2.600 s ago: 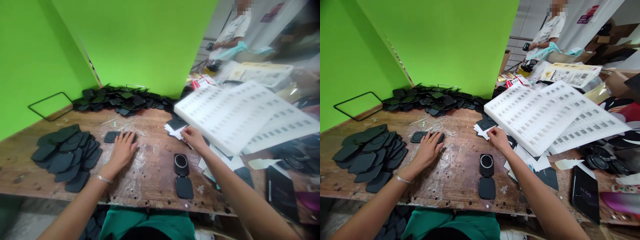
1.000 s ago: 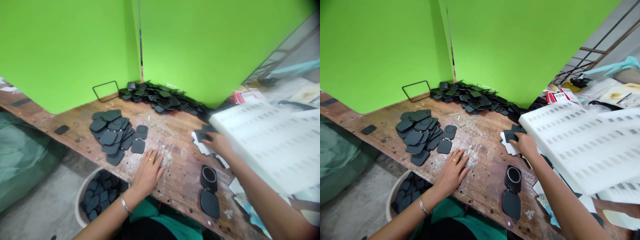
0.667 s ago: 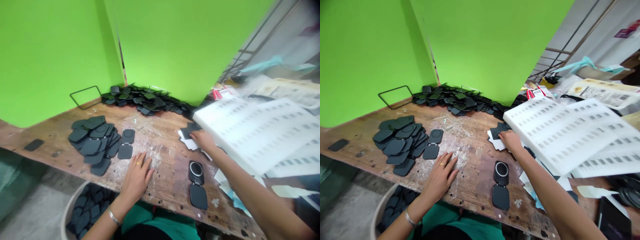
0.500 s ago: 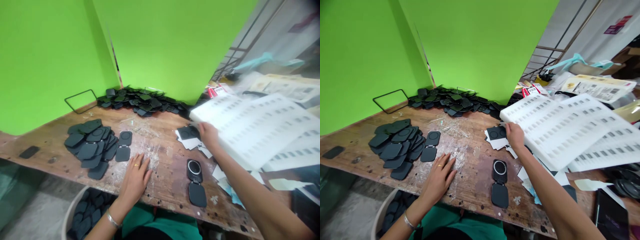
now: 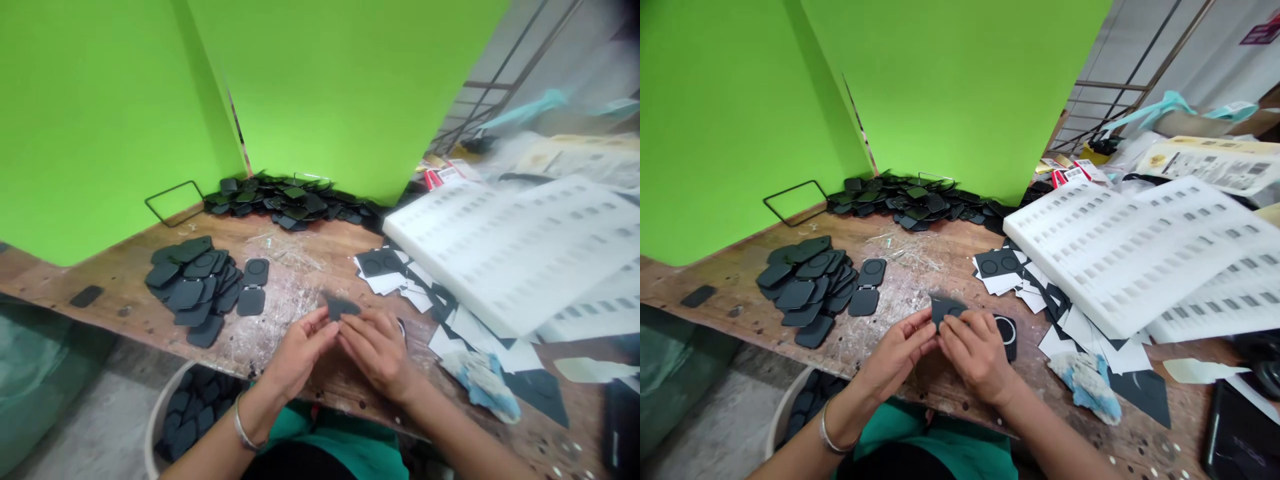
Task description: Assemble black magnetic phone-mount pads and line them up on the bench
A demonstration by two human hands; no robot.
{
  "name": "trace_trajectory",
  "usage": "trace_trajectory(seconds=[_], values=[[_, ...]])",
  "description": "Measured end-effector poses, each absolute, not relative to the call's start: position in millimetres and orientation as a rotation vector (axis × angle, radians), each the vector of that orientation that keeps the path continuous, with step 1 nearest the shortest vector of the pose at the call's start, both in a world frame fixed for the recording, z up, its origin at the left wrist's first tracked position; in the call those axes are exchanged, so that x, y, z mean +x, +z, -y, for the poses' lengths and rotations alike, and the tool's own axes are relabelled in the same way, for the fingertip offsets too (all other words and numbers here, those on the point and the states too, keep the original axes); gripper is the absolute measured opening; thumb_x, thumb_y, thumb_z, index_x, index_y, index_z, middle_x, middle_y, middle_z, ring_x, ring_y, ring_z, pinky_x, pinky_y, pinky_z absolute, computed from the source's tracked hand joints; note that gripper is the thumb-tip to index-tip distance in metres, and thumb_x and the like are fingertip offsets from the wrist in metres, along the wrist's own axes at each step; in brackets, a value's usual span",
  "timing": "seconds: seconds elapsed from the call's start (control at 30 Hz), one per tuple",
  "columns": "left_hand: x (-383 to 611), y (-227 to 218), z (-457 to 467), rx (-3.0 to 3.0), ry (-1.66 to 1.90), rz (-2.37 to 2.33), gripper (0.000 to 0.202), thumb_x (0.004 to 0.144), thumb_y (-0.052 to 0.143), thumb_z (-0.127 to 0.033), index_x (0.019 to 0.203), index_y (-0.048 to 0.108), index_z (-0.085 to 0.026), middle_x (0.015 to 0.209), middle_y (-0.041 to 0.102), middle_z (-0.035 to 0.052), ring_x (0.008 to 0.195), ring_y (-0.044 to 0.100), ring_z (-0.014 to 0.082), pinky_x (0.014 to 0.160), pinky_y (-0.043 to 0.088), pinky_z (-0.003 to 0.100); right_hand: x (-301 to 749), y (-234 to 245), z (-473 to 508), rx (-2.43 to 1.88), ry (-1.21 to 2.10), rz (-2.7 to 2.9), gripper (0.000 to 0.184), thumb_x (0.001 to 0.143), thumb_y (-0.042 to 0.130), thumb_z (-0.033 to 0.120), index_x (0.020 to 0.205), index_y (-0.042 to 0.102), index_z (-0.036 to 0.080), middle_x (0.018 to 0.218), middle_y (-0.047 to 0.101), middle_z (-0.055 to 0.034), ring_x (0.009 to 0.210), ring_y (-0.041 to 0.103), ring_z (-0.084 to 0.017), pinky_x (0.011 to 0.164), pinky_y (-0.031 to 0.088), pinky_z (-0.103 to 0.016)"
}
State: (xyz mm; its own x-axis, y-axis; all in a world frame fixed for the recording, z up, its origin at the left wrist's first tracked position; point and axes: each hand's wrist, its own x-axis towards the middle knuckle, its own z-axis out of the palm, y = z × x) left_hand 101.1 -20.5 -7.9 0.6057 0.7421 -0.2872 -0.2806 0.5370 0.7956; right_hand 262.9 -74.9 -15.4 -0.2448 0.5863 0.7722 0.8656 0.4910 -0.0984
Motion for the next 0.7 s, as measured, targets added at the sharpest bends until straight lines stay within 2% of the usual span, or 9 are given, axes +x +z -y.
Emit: trace_trajectory(seconds=[0.07,0.13,0.2,0.27,0.47,0.57,0.7], values=[[103,-6,20,0.731,0.669,-0.669,0.039,0.071,0.083,-0.028,0.107,0.072,-0.015,0.11,0.072,0.0099,0.101,0.067,0.0216,0.088,0.052,0.028,254,-21,80,-1.205,-0.341,1.942,0.025,0.087,0.067,0.015,0.112,0.067,0.016,0.103,0.076,-0.011,0.093,0.065,-0.028,0.079,0.052,-0.045],[101,-9,18,0.708,0.669,-0.696,0.035,0.069,0.083,-0.025,0.102,0.074,-0.015,0.104,0.073,0.0081,0.092,0.067,0.0184,0.08,0.053,0.025,252,-25,81,-1.206,-0.228,1.875,0.031,0.088,0.062,0.012,0.119,0.064,0.016,0.108,0.074,-0.013,0.101,0.064,-0.028,0.086,0.053,-0.047],[98,-12,18,0.711,0.667,-0.729,0.037,0.069,0.083,-0.024,0.104,0.073,-0.016,0.101,0.073,0.0067,0.087,0.066,0.0165,0.076,0.053,0.024,254,-26,78,-1.246,-0.13,1.76,0.036,0.089,0.059,0.008,0.124,0.062,0.017,0.113,0.072,-0.0146,0.106,0.064,-0.027,0.09,0.053,-0.047],[95,-14,19,0.738,0.654,-0.741,0.041,0.07,0.083,-0.024,0.109,0.072,-0.019,0.099,0.073,0.0058,0.086,0.066,0.016,0.076,0.054,0.025,256,-24,75,-1.324,-0.015,1.639,0.034,0.089,0.059,0.011,0.122,0.064,0.018,0.114,0.071,-0.0149,0.106,0.065,-0.026,0.092,0.054,-0.045],[89,-16,19,0.861,0.664,-0.704,0.035,0.074,0.081,-0.026,0.106,0.071,-0.018,0.098,0.072,0.0046,0.09,0.065,0.0152,0.082,0.05,0.024,254,-12,70,-1.514,0.536,1.445,0.017,0.084,0.065,0.021,0.101,0.071,0.019,0.097,0.076,-0.0072,0.088,0.072,-0.022,0.08,0.058,-0.033],[87,-16,16,0.916,0.675,-0.726,0.032,0.076,0.08,-0.03,0.103,0.069,-0.017,0.092,0.072,0.0033,0.086,0.064,0.0131,0.079,0.048,0.021,250,-10,68,-1.51,0.592,1.437,0.022,0.083,0.064,0.022,0.105,0.069,0.02,0.099,0.076,-0.0064,0.087,0.072,-0.022,0.079,0.057,-0.032],[85,-15,13,0.916,0.697,-0.84,0.033,0.075,0.08,-0.041,0.092,0.066,-0.017,0.077,0.068,-0.0008,0.07,0.06,0.0098,0.066,0.047,0.019,247,-7,65,-1.465,0.572,1.531,0.023,0.083,0.061,0.021,0.104,0.07,0.022,0.104,0.076,-0.0066,0.094,0.07,-0.023,0.086,0.054,-0.036]])
